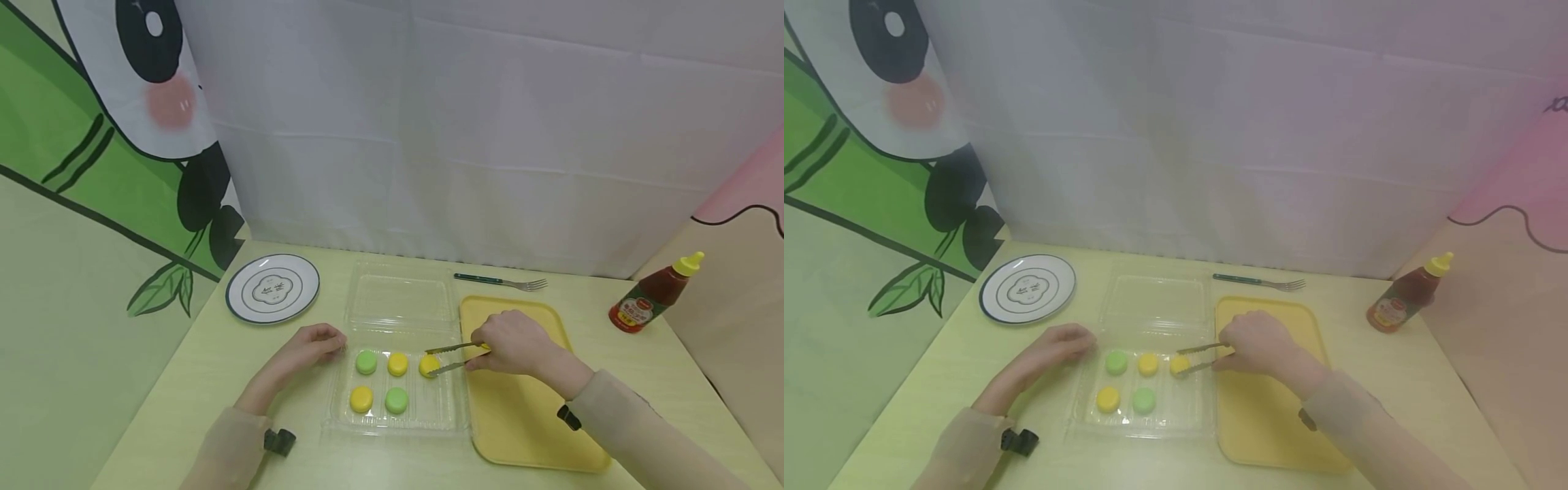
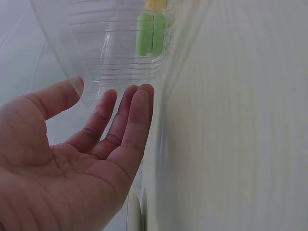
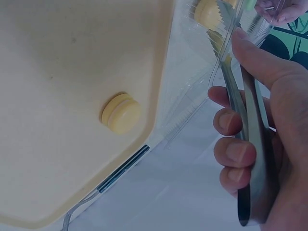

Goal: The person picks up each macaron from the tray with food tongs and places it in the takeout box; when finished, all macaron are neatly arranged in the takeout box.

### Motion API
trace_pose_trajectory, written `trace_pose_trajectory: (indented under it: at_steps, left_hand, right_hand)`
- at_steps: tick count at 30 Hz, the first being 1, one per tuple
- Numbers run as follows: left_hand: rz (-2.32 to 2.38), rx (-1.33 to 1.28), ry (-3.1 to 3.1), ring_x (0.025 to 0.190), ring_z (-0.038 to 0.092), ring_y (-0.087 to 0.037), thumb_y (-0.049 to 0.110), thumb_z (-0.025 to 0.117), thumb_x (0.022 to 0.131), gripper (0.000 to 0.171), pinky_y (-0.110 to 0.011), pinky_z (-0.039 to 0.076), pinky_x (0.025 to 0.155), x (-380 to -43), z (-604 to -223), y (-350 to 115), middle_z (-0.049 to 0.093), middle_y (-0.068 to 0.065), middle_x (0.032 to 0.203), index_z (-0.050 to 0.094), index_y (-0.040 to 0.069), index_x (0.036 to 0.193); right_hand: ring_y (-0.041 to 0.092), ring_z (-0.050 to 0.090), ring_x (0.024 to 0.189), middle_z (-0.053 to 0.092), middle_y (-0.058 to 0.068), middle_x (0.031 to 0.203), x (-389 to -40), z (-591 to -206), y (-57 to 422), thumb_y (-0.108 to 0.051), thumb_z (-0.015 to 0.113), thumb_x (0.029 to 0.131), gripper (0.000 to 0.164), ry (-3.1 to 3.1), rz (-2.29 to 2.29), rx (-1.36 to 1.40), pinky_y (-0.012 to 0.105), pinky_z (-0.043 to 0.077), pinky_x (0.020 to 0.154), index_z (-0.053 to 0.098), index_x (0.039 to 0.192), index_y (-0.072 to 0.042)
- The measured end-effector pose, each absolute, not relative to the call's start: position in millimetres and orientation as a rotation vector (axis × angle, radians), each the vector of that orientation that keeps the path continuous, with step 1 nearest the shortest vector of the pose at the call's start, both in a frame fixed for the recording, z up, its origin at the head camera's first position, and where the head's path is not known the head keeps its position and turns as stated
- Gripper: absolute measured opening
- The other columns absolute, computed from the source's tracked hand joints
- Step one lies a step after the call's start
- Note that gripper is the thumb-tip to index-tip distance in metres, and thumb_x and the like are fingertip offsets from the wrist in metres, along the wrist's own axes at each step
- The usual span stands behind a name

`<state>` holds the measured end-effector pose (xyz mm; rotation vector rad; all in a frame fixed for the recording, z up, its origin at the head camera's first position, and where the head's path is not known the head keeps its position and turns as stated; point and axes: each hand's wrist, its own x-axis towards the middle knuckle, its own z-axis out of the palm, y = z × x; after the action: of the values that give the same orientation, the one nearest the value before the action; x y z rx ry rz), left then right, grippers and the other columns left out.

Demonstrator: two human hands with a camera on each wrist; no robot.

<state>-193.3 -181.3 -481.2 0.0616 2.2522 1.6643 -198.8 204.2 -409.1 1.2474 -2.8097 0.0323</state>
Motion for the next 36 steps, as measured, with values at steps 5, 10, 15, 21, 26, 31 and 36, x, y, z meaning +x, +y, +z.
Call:
trace_pose_trajectory:
  at_steps: [5,10,15,21,26,31,36]
  left_hand:
    - [1.67,0.055,2.25,0.098,0.064,-0.02,0.021,0.062,0.1,0.03,-0.035,0.056,0.09,-194.0,-482.0,-180.9,0.068,-0.011,0.103,0.062,-0.006,0.112]
    - [1.673,0.071,2.244,0.097,0.063,-0.019,0.021,0.062,0.1,0.03,-0.035,0.056,0.09,-194.3,-482.9,-181.1,0.068,-0.011,0.102,0.062,-0.007,0.112]
    - [1.675,0.07,2.239,0.098,0.063,-0.019,0.022,0.061,0.1,0.031,-0.035,0.056,0.091,-194.2,-482.3,-181.7,0.068,-0.011,0.103,0.062,-0.006,0.112]
    - [1.665,0.057,2.249,0.097,0.063,-0.019,0.021,0.061,0.1,0.029,-0.035,0.056,0.09,-193.9,-481.8,-180.3,0.068,-0.011,0.103,0.062,-0.006,0.112]
    - [1.669,0.071,2.254,0.097,0.063,-0.019,0.021,0.061,0.1,0.03,-0.035,0.056,0.091,-193.1,-480.6,-180.7,0.068,-0.011,0.103,0.062,-0.006,0.112]
    - [1.665,0.096,2.264,0.098,0.063,-0.02,0.021,0.06,0.1,0.03,-0.035,0.055,0.091,-191.5,-479.9,-180.9,0.068,-0.013,0.104,0.062,-0.006,0.112]
    - [1.664,0.093,2.265,0.097,0.063,-0.019,0.021,0.06,0.1,0.029,-0.035,0.055,0.091,-191.2,-479.3,-180.5,0.068,-0.012,0.103,0.062,-0.006,0.112]
  right_hand:
    - [0.002,0.034,0.048,0.048,-0.014,0.056,-198.2,-409.3,204.1,-0.05,0.082,0.076,0.043,-2.811,0.036,1.237,0.02,0.033,0.043,0.052,0.061,-0.024]
    - [0.001,0.034,0.048,0.049,-0.014,0.056,-197.9,-409.3,204.5,-0.051,0.082,0.076,0.045,-2.811,0.034,1.238,0.02,0.033,0.044,0.05,0.06,-0.025]
    - [0.001,0.032,0.049,0.045,-0.014,0.054,-198.1,-408.9,204.7,-0.052,0.082,0.076,0.046,-2.82,0.03,1.235,0.021,0.034,0.045,0.047,0.06,-0.025]
    - [0.002,0.031,0.05,0.043,-0.014,0.055,-196.5,-406.4,205.0,-0.053,0.082,0.075,0.044,-2.836,0.032,1.217,0.02,0.033,0.045,0.051,0.063,-0.024]
    - [0.003,0.024,0.052,0.034,-0.014,0.055,-194.6,-404.4,205.7,-0.054,0.081,0.075,0.047,-2.833,0.041,1.204,0.02,0.025,0.045,0.048,0.063,-0.024]
    - [0.003,0.021,0.053,0.027,-0.014,0.056,-194.1,-403.0,207.6,-0.056,0.081,0.074,0.049,-2.822,0.053,1.197,0.021,0.019,0.047,0.046,0.064,-0.024]
    - [0.002,0.024,0.052,0.03,-0.015,0.055,-193.6,-400.3,210.2,-0.057,0.08,0.075,0.045,-2.813,0.083,1.197,0.021,0.022,0.048,0.052,0.066,-0.023]
